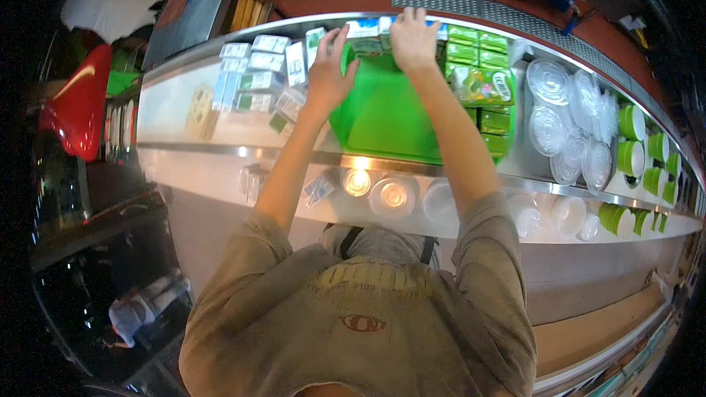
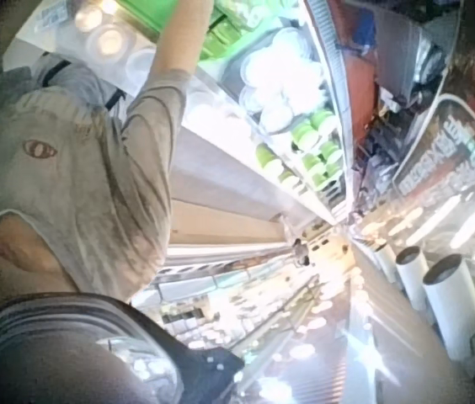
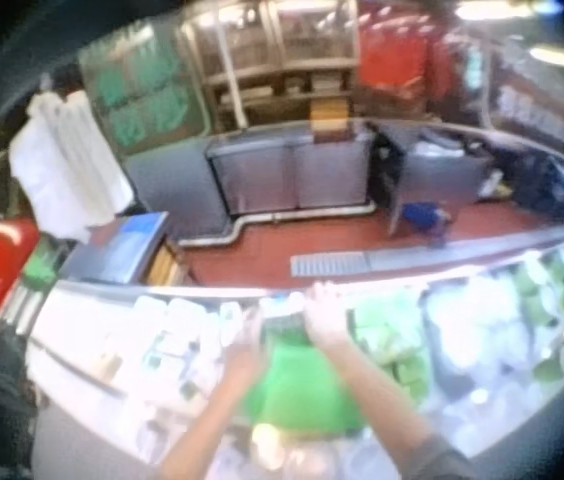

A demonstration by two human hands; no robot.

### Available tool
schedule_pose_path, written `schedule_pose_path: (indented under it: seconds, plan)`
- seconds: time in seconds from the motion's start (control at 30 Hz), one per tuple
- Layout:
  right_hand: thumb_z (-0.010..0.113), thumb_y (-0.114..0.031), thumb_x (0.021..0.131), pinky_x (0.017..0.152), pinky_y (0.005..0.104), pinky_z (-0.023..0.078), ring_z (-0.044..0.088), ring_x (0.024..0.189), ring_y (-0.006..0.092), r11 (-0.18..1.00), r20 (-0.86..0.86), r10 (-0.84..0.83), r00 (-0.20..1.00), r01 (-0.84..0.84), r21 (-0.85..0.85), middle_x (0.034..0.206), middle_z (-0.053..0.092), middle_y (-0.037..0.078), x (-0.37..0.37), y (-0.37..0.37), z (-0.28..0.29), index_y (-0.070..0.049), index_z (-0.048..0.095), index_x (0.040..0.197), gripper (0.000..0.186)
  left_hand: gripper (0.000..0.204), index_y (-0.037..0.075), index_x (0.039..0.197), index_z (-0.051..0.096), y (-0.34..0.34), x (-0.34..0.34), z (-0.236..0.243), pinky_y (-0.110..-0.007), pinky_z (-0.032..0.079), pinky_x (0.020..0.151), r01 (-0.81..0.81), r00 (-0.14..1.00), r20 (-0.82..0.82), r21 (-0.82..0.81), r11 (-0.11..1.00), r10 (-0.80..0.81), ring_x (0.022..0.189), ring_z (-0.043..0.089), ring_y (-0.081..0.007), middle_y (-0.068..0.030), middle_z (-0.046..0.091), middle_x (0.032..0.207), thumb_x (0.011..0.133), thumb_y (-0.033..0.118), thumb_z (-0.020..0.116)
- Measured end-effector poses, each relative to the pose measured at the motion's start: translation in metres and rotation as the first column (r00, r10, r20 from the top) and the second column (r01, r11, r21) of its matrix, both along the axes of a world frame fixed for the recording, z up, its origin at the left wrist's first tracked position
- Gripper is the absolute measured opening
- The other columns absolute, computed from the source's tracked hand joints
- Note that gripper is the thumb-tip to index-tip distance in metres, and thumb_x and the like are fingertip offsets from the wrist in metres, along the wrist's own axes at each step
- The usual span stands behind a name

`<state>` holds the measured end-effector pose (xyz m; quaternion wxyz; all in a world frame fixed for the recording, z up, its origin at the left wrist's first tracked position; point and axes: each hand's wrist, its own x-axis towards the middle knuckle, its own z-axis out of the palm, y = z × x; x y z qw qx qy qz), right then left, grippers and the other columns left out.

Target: Organize stacks of condiment boxes and plastic container lids on a restaurant counter.

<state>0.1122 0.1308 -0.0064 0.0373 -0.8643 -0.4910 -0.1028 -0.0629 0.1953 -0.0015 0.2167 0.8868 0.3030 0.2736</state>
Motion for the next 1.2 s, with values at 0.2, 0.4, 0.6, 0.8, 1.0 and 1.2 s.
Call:
schedule_pose_path:
  seconds: [0.2,0.4,0.6,0.8,1.0,1.2]
  plan:
    - [0.063,-0.017,0.085,0.094,0.0599,0.042,0.047,0.123,0.0306,0.998,0.079,0.039,0.996,-0.034,-0.058,0.125,0.055,0.010,0.012,-0.005,-0.009,-0.006,0.057,0.125,0.042,0.033,0.011,0.115,0.066,-0.115,-0.165,0.002,-0.042,0.053,0.079,0.050,0.998,0.058,-0.262,0.964,-0.036,0.093,0.064,-0.0336,-0.0146,0.062,0.102,0.083,0.002,0.065]
    - [0.070,-0.021,0.083,0.095,0.0470,0.044,0.054,0.115,0.0357,0.837,-0.016,0.195,0.981,-0.157,0.524,0.123,0.058,0.013,-0.020,-0.020,0.015,-0.015,0.058,0.130,0.048,0.032,0.006,0.110,0.066,-0.142,-0.322,-0.071,-0.041,0.053,0.081,-0.422,0.900,-0.293,-0.411,0.808,0.321,0.094,0.064,-0.0345,-0.0145,0.063,0.100,0.079,0.001,0.068]
    - [0.066,0.001,0.077,0.069,0.0352,0.051,0.067,0.077,0.0250,0.826,-0.498,0.409,0.765,-0.079,0.557,0.088,0.068,0.009,-0.207,-0.092,0.044,-0.007,0.065,0.091,0.016,0.068,0.004,0.135,0.046,-0.091,-0.390,-0.087,-0.049,0.046,0.095,-0.660,0.703,-0.441,-0.114,0.742,0.558,0.120,0.049,-0.0433,-0.0230,0.048,0.130,0.074,0.008,0.076]
    - [0.075,-0.020,0.080,0.081,0.0453,0.053,0.058,0.113,0.0354,0.847,-0.741,0.406,0.535,-0.525,0.084,0.133,0.053,0.017,-0.344,-0.111,-0.082,-0.016,0.059,0.127,0.050,0.104,0.007,0.148,0.024,-0.046,-0.414,-0.105,-0.048,0.043,0.101,-0.663,0.688,-0.483,-0.117,0.739,0.541,0.124,0.042,-0.0464,-0.0259,0.037,0.140,0.066,0.018,0.086]
    - [0.081,-0.031,0.075,0.089,0.0677,0.046,0.021,0.137,0.0567,0.907,-0.596,-0.017,0.803,-0.238,-0.347,0.152,0.010,0.035,-0.408,-0.091,-0.096,-0.016,0.038,0.144,0.083,0.104,0.003,0.146,0.026,-0.022,-0.434,-0.120,-0.048,0.048,0.094,-0.602,0.773,-0.445,-0.291,0.743,0.452,0.119,0.049,-0.0437,-0.0277,0.042,0.135,0.065,0.027,0.086]
    - [0.083,-0.030,0.072,0.095,0.0639,0.044,0.018,0.135,0.0616,0.928,-0.441,-0.055,0.896,-0.118,-0.354,0.149,0.012,0.040,-0.421,-0.089,-0.139,-0.012,0.042,0.138,0.080,0.100,-0.001,0.141,0.034,-0.003,-0.423,-0.067,-0.046,0.052,0.080,-0.591,0.752,-0.580,-0.383,0.710,0.313,0.091,0.064,-0.0427,-0.0270,0.064,0.101,0.063,0.039,0.083]
